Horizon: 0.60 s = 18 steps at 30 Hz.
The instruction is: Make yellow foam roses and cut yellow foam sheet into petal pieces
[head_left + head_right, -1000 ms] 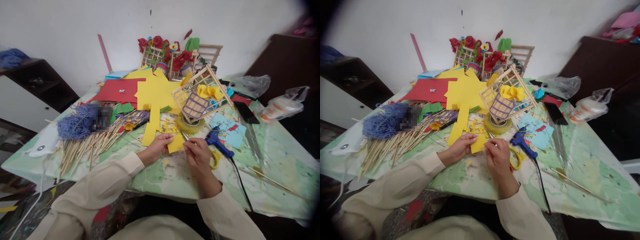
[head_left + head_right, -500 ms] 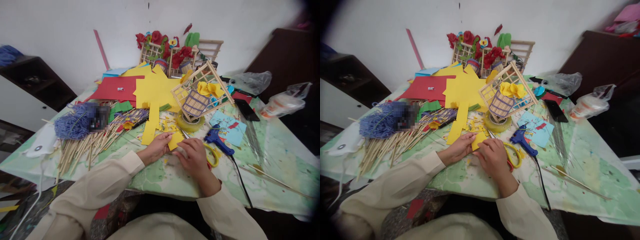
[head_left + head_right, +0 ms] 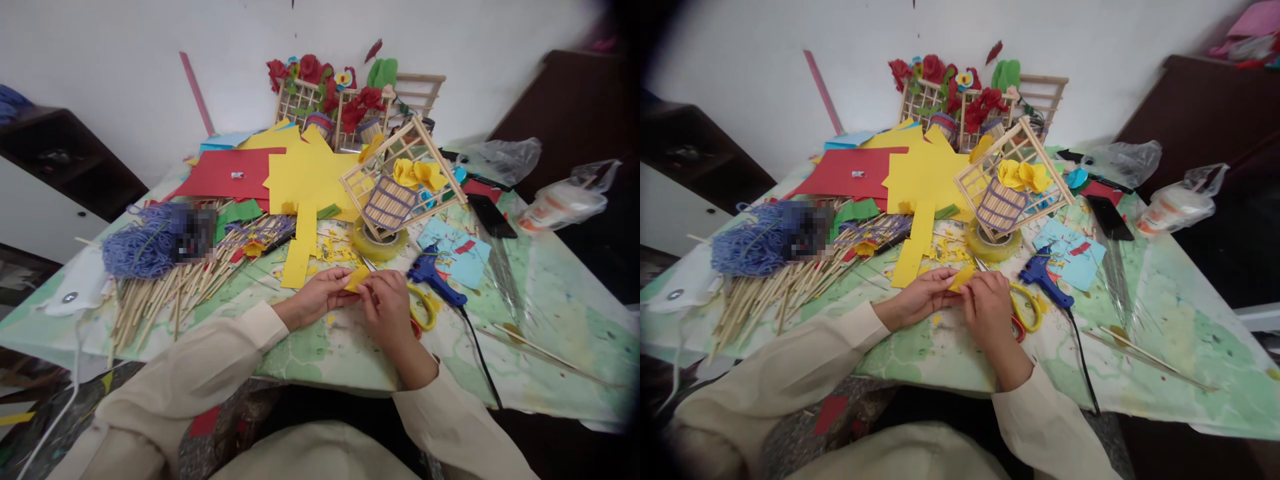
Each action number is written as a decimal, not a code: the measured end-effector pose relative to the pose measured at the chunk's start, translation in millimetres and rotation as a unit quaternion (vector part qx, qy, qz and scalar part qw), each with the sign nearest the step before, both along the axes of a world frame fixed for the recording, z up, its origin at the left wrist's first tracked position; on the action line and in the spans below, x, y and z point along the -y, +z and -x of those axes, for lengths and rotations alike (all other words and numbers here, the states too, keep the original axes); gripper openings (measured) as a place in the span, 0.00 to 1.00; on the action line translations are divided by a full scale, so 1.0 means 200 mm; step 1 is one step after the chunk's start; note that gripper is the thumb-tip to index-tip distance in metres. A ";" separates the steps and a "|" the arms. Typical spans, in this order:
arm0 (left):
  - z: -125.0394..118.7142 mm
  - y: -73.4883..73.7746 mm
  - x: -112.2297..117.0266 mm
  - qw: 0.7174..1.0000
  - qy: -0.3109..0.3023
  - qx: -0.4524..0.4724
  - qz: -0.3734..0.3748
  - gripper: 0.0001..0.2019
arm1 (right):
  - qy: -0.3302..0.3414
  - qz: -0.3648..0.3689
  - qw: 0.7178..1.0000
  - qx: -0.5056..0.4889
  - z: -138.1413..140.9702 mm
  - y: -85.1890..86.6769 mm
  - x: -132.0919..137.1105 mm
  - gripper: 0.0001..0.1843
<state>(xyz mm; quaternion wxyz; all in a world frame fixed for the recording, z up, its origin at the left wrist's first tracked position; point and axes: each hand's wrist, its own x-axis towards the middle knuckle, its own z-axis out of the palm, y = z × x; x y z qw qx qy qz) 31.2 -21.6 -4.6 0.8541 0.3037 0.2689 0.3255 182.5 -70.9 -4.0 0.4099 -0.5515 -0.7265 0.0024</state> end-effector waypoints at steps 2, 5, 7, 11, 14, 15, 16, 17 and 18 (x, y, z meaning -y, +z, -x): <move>0.00 0.00 0.01 1.000 -0.006 -0.006 0.006 0.08 | -0.013 0.005 1.000 -0.016 0.00 0.00 0.00 0.06; 0.00 0.01 0.01 1.000 -0.015 -0.016 0.012 0.07 | -0.032 0.012 0.999 -0.041 0.00 0.00 0.00 0.06; 0.00 0.01 0.01 1.000 -0.020 -0.018 0.015 0.08 | -0.031 0.031 0.997 -0.070 0.01 0.00 0.00 0.07; 0.00 0.00 0.01 0.999 -0.029 -0.024 0.008 0.08 | -0.015 0.074 0.992 -0.100 0.01 -0.01 0.00 0.09; 0.00 0.00 0.01 0.998 -0.054 -0.030 -0.009 0.11 | -0.025 0.085 0.991 -0.098 0.01 -0.01 0.00 0.09; 0.00 0.00 0.01 0.998 -0.061 -0.031 -0.013 0.12 | -0.026 0.086 0.991 -0.098 0.01 -0.01 0.00 0.10; 0.00 0.01 0.02 0.997 -0.064 -0.033 -0.017 0.13 | -0.026 0.086 0.991 -0.098 0.01 -0.01 0.00 0.10; 0.00 0.01 0.02 0.997 -0.066 -0.036 -0.022 0.14 | -0.025 0.086 0.991 -0.099 0.01 -0.01 0.00 0.10; 0.00 0.01 0.02 0.997 -0.068 -0.039 -0.027 0.14 | -0.022 0.085 0.991 -0.098 0.01 -0.01 0.00 0.10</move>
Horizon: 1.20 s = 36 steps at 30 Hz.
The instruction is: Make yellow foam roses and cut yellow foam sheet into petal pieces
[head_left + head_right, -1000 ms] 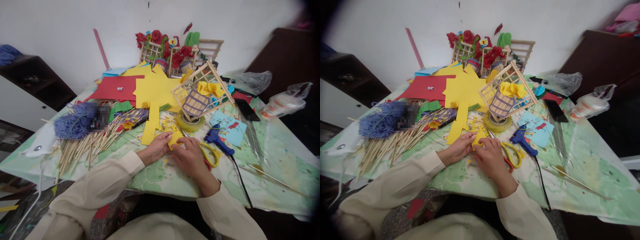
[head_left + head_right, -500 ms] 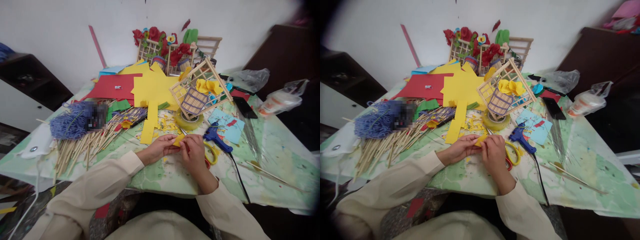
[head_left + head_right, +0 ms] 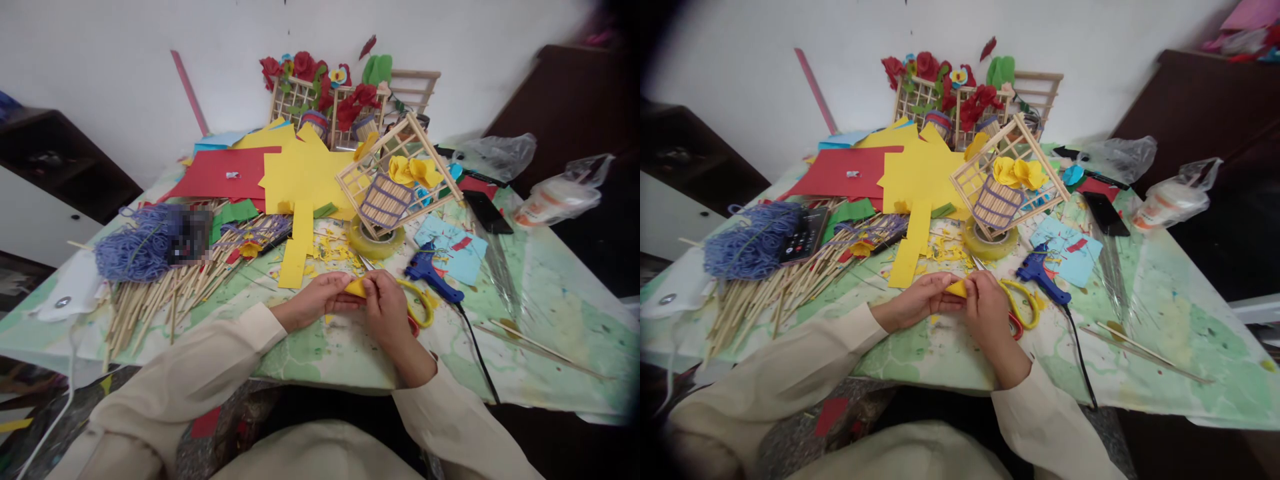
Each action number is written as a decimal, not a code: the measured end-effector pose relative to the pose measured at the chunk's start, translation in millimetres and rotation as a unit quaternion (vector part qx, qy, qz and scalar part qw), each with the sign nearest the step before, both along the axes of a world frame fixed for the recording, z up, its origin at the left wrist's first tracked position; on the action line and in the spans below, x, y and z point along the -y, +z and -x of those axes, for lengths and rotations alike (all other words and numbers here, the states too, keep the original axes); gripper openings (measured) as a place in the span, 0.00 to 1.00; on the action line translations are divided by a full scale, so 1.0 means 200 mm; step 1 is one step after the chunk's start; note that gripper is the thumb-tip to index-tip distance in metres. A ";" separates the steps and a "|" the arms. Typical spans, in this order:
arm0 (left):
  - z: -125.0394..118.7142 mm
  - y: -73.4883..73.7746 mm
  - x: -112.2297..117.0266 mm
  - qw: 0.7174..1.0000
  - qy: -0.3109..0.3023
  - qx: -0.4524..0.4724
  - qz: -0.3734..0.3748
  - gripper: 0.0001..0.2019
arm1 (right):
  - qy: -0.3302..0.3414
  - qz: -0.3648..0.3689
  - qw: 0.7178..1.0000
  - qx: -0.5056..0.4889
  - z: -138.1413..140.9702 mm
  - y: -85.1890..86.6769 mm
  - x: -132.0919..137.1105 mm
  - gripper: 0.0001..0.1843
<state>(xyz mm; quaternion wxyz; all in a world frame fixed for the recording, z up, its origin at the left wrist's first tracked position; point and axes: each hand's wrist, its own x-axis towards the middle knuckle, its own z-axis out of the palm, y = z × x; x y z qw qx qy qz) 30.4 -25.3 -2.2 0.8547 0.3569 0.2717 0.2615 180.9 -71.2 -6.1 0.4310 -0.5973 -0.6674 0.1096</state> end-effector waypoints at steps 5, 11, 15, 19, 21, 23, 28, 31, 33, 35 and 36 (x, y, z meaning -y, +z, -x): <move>0.00 0.00 0.00 0.999 0.006 -0.010 -0.040 0.12 | 0.011 -0.007 1.000 -0.008 0.00 0.00 0.00 0.09; 0.00 -0.01 -0.01 0.997 0.056 -0.032 -0.044 0.12 | -0.016 -0.010 0.998 -0.060 -0.01 -0.01 0.02 0.13; 0.00 0.00 -0.01 0.994 0.084 -0.038 -0.055 0.14 | -0.012 -0.027 0.997 -0.076 -0.01 -0.01 0.02 0.15; 0.00 0.00 -0.01 0.992 0.104 -0.044 -0.054 0.15 | 0.008 -0.042 0.997 -0.058 -0.01 0.00 0.00 0.06; -0.01 0.00 -0.01 0.991 0.112 -0.052 -0.047 0.15 | 0.012 -0.036 0.997 -0.065 -0.01 0.00 -0.01 0.06; -0.01 0.00 -0.01 0.991 0.110 -0.059 -0.044 0.16 | 0.011 -0.025 0.997 -0.075 -0.01 0.00 -0.01 0.07; 0.00 0.02 -0.01 0.992 0.088 -0.071 -0.054 0.19 | 0.009 -0.017 0.995 -0.094 -0.01 0.00 -0.01 0.07; 0.00 0.02 0.00 0.993 0.088 -0.065 -0.053 0.20 | 0.008 -0.022 0.994 -0.105 -0.01 0.00 -0.01 0.08; 0.00 0.02 0.00 0.993 0.099 -0.043 -0.046 0.19 | 0.015 -0.027 0.993 -0.112 -0.01 0.00 -0.01 0.08; 0.01 0.01 -0.01 0.993 0.107 -0.019 -0.037 0.16 | 0.032 -0.029 0.992 -0.119 -0.02 0.00 -0.01 0.08; 0.01 0.01 -0.01 0.994 0.105 -0.012 -0.036 0.16 | 0.042 -0.029 0.991 -0.122 -0.02 0.00 -0.01 0.08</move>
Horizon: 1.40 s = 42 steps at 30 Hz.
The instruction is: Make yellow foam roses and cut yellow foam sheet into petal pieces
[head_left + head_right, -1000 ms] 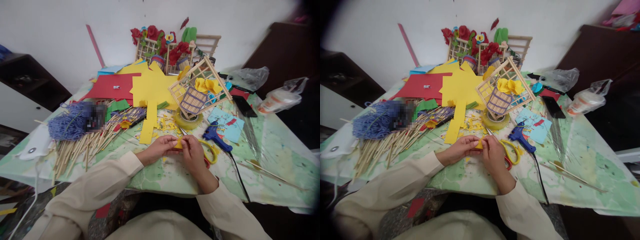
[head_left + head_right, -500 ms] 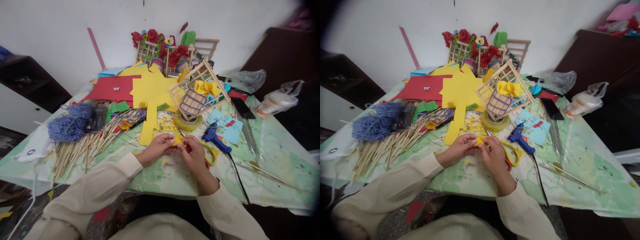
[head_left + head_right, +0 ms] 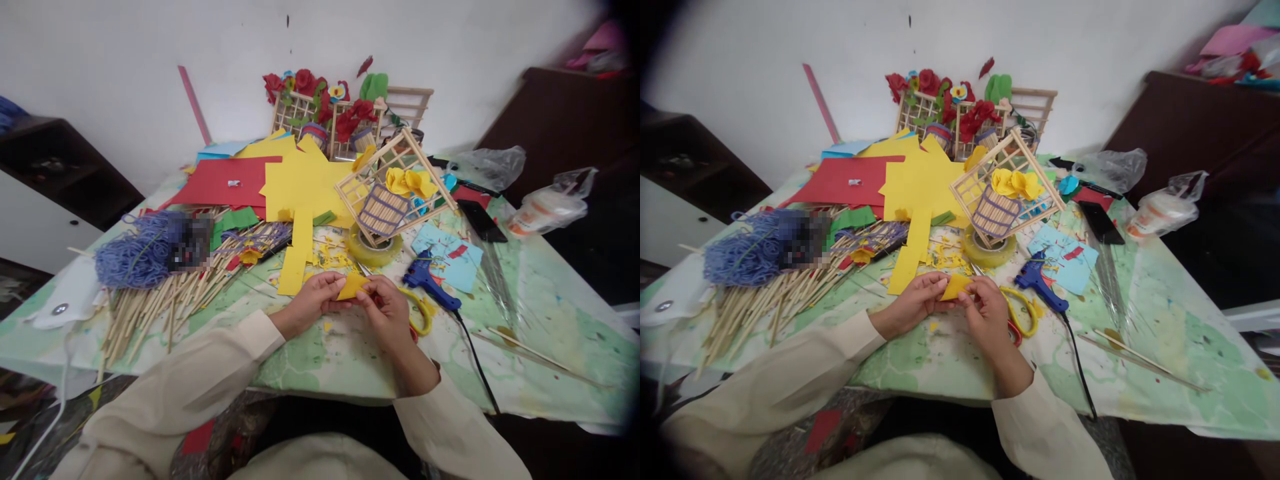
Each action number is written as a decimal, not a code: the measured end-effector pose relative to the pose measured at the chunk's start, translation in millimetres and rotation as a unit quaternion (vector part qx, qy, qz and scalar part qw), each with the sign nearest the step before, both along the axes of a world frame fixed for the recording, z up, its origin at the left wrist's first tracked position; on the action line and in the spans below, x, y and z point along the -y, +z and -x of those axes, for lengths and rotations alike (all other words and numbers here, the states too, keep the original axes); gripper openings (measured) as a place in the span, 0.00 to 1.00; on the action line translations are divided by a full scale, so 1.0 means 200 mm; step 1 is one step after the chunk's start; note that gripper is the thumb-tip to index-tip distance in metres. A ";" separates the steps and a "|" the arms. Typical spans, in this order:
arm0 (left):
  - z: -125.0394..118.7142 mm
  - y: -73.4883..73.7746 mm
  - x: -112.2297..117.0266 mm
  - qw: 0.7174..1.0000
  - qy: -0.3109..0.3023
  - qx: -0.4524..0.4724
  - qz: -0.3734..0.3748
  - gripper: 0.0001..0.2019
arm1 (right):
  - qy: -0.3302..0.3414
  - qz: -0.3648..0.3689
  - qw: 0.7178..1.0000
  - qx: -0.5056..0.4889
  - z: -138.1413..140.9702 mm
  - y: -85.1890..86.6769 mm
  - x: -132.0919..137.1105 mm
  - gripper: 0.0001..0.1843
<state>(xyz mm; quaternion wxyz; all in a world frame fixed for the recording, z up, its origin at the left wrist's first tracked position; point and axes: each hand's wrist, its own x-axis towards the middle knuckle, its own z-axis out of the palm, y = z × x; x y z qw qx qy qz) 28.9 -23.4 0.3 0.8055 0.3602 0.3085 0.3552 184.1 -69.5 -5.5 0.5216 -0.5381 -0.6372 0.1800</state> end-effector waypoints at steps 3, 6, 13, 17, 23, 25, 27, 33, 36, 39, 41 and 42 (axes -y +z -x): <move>0.00 0.00 -0.01 1.000 -0.018 -0.008 -0.014 0.15 | 0.028 0.002 1.000 -0.004 0.00 0.00 0.00 0.06; 0.00 -0.01 -0.01 0.999 -0.017 -0.029 -0.032 0.15 | 0.037 0.005 0.999 0.004 0.01 0.00 0.01 0.03; 0.00 -0.01 -0.01 0.996 0.047 -0.070 -0.029 0.17 | 0.022 -0.019 0.999 0.042 0.01 -0.01 0.00 0.08; 0.00 -0.01 -0.02 0.996 0.056 -0.057 -0.028 0.17 | -0.001 -0.039 0.999 0.027 0.01 0.00 0.00 0.07; 0.00 0.00 -0.02 0.996 0.063 -0.062 -0.029 0.18 | -0.013 -0.052 0.997 0.049 0.01 0.00 0.01 0.07; 0.00 0.00 -0.01 0.994 0.077 -0.067 -0.029 0.19 | -0.002 -0.057 0.994 0.096 0.01 0.00 0.02 0.08; 0.00 0.01 -0.01 0.994 0.082 -0.066 -0.025 0.19 | 0.016 -0.065 0.985 0.157 0.01 0.00 0.02 0.08; 0.00 0.02 -0.01 0.997 0.054 -0.046 -0.036 0.15 | -0.010 -0.071 0.983 0.167 0.01 -0.01 0.01 0.04; 0.01 0.01 -0.01 0.998 0.036 -0.043 -0.036 0.14 | -0.015 -0.068 0.987 0.144 0.01 -0.02 0.01 0.05; 0.01 0.00 -0.02 0.998 0.026 -0.049 -0.035 0.15 | -0.014 -0.063 0.990 0.123 0.01 -0.02 0.01 0.05; 0.01 0.00 -0.02 0.998 0.020 -0.050 -0.037 0.15 | -0.016 -0.060 0.992 0.112 0.01 -0.03 0.01 0.04; 0.01 0.00 -0.02 0.998 0.018 -0.049 -0.038 0.15 | -0.016 -0.058 0.992 0.108 0.01 -0.03 0.01 0.04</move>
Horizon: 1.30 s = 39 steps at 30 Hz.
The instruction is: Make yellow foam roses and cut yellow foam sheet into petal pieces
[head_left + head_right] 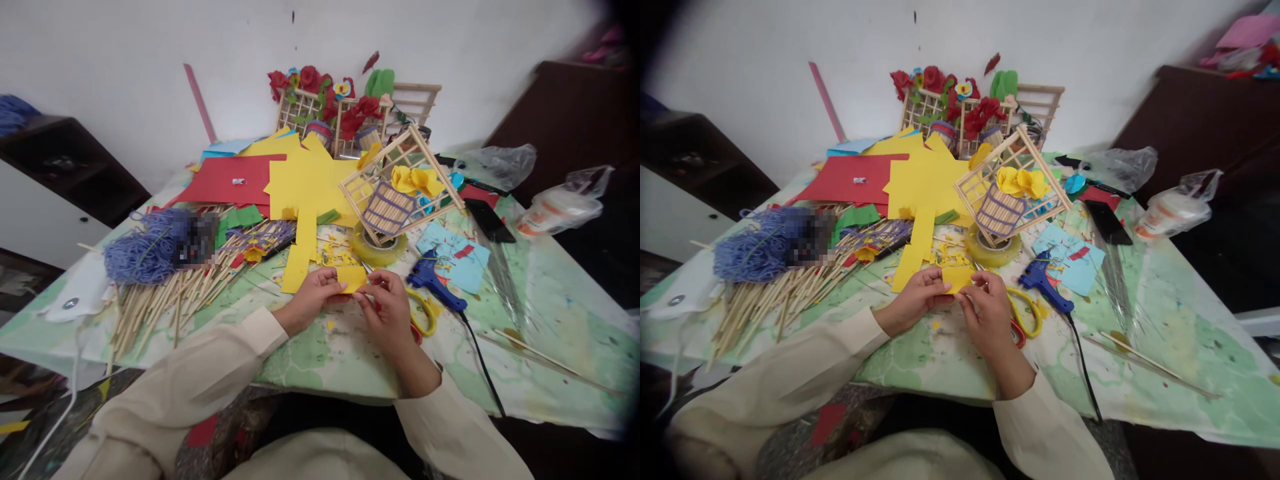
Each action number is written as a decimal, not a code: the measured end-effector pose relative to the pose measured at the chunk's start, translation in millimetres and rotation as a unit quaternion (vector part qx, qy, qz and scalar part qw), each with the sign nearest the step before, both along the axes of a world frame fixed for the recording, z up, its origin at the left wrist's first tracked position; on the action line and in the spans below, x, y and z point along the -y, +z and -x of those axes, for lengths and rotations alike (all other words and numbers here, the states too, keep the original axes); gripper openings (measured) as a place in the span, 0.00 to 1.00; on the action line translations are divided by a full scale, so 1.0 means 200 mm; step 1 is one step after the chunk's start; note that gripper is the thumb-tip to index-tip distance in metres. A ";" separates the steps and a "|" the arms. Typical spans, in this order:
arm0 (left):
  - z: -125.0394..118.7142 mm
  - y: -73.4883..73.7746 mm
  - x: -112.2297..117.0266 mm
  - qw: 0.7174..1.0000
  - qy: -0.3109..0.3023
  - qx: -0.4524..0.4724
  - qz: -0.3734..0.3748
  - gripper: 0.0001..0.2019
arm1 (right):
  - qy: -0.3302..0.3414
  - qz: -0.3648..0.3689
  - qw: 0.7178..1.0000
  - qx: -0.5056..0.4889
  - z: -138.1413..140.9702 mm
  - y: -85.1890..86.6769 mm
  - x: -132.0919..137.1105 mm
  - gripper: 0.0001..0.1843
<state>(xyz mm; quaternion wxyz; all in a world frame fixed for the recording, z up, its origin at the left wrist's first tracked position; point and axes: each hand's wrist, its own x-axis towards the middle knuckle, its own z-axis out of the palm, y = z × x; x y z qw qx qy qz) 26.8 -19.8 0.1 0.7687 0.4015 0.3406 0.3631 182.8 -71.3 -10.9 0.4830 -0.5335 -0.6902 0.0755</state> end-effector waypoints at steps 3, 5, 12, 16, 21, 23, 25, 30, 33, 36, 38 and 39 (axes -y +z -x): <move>0.00 0.00 0.00 1.000 -0.002 0.004 0.002 0.15 | 0.000 0.005 1.000 -0.007 0.00 0.00 0.00 0.04; 0.00 0.00 0.00 1.000 0.003 0.006 0.007 0.16 | 0.001 0.008 1.000 -0.006 0.00 0.00 0.00 0.04; 0.00 -0.02 -0.01 0.999 0.050 0.021 0.003 0.18 | -0.006 0.007 1.000 -0.004 0.00 0.01 0.00 0.07; 0.00 -0.01 -0.01 0.999 0.044 0.028 0.001 0.20 | -0.010 0.001 1.000 -0.011 0.00 0.03 0.01 0.09; 0.00 -0.01 -0.01 0.999 0.049 0.019 -0.007 0.22 | -0.040 -0.002 0.998 -0.037 0.00 0.06 0.02 0.07; 0.00 -0.01 -0.01 0.999 0.048 0.015 -0.009 0.22 | -0.048 0.002 0.998 -0.044 0.00 0.06 0.02 0.07; 0.00 -0.02 -0.01 0.999 0.047 0.014 -0.011 0.22 | -0.047 0.009 0.998 -0.049 0.00 0.06 0.02 0.07; 0.00 -0.03 -0.01 0.999 0.042 0.013 -0.023 0.22 | -0.043 0.005 0.998 -0.045 -0.01 0.05 0.01 0.07; -0.01 -0.02 0.00 0.999 0.035 -0.006 -0.026 0.23 | -0.049 -0.026 0.998 -0.002 -0.01 0.03 0.01 0.06; -0.01 0.00 0.00 0.999 0.032 -0.020 -0.039 0.23 | -0.046 -0.055 0.997 0.035 -0.01 0.02 0.01 0.04; -0.02 0.00 0.00 0.998 0.032 -0.023 -0.049 0.22 | -0.042 -0.058 0.996 0.049 -0.01 0.02 0.01 0.05; -0.02 0.00 0.00 0.998 0.029 -0.026 -0.052 0.22 | -0.042 -0.056 0.996 0.053 -0.01 0.02 0.01 0.05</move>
